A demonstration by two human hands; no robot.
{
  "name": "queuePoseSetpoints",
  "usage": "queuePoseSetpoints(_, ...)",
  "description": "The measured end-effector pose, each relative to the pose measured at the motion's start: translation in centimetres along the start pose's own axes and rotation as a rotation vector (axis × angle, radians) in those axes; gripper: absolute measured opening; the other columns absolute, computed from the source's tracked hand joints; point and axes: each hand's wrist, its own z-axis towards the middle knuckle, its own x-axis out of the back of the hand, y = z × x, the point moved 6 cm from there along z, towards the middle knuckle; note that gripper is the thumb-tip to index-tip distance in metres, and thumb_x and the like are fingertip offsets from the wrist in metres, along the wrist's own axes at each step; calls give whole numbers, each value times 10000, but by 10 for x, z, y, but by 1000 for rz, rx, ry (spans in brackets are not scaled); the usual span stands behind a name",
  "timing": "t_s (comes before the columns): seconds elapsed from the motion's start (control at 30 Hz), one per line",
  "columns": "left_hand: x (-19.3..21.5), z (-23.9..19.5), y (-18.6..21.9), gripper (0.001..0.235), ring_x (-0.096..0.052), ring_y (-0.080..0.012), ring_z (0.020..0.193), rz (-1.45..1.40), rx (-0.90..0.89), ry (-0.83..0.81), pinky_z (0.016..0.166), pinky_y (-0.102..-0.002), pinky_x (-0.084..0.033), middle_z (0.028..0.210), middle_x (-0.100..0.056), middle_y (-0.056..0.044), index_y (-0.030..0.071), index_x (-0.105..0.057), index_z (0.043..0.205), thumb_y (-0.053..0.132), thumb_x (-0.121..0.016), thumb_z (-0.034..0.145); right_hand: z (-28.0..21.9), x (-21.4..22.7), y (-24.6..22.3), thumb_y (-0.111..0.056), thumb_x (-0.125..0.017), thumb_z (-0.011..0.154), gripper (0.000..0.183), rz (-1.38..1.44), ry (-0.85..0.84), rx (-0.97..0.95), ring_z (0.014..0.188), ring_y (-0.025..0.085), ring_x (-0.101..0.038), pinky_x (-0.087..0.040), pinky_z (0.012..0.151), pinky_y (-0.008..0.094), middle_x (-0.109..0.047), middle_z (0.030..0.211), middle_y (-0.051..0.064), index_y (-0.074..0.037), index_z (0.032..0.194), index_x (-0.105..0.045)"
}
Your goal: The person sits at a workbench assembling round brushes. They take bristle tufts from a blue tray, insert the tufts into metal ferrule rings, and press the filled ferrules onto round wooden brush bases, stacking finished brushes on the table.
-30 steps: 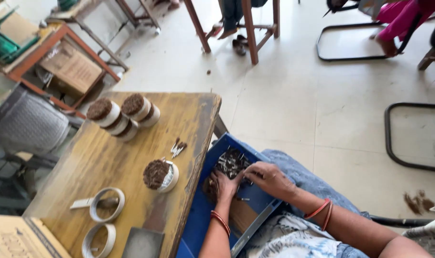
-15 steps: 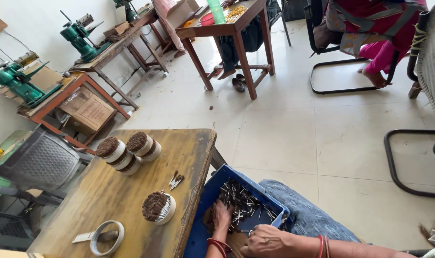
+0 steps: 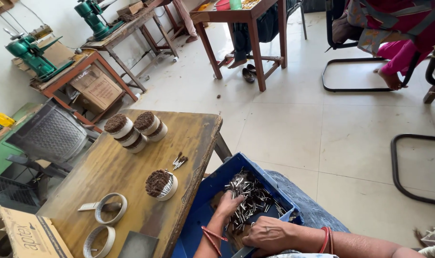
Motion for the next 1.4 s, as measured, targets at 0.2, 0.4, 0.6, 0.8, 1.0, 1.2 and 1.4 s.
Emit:
queuePoseSetpoints(0.2,-11,16,-41,446,-666,-216,1089,-64,-212,72,962,-363,-501,1161,-719,-93,53,-629,1265,308,-700,906,26,20,21,-440,-722,957,356,451,202,-61,1011,259,-724,-558,871,411,-750,1053,82,-119,1109,-738)
queuePoseSetpoints(0.4,-4,-14,-14,431,-576,-126,1149,-443,-332,12,969,-291,-479,1263,-633,2,119,-529,1369,158,-559,941,70,48,97,-308,-821,801,513,65,479,-352,1181,382,-530,-397,934,526,-628,1281,158,-155,1275,-697)
queuePoseSetpoints(0.6,-3,-21,-25,267,-624,-170,856,-779,58,-91,722,-339,-504,999,-689,-60,32,-673,1196,112,-637,944,75,-20,177,-112,-725,767,326,234,500,-491,1107,300,-640,-501,988,410,-710,1052,88,-171,1081,-791)
queuePoseSetpoints(0.8,8,-39,9,509,-678,-204,778,-1283,328,-108,684,-360,-566,923,-718,-82,19,-652,1119,458,-640,862,67,2,152,-88,-689,816,265,32,640,-373,1005,328,-663,-545,893,424,-685,1019,126,-79,1067,-774)
queuePoseSetpoints(1.0,-3,-12,-51,491,-709,-221,832,-1162,242,-70,699,-388,-585,955,-718,-114,-19,-656,1156,399,-739,913,69,16,119,-361,-762,910,316,188,458,-469,1026,300,-699,-553,884,415,-706,1085,108,-73,1038,-767)
queuePoseSetpoints(1.2,15,-35,2,378,-629,-91,845,-510,-200,57,691,-283,-529,994,-712,-21,70,-623,1241,159,-741,893,61,30,117,-197,-834,722,513,256,666,-389,1067,387,-622,-486,899,481,-662,1115,162,-25,1194,-726)
queuePoseSetpoints(1.4,-2,-29,-23,288,-585,-115,794,-700,19,-88,637,-276,-472,926,-666,-14,50,-679,1160,236,-751,953,66,-1,151,-145,-760,824,135,243,629,-369,988,285,-700,-561,864,401,-714,990,90,-99,946,-794)
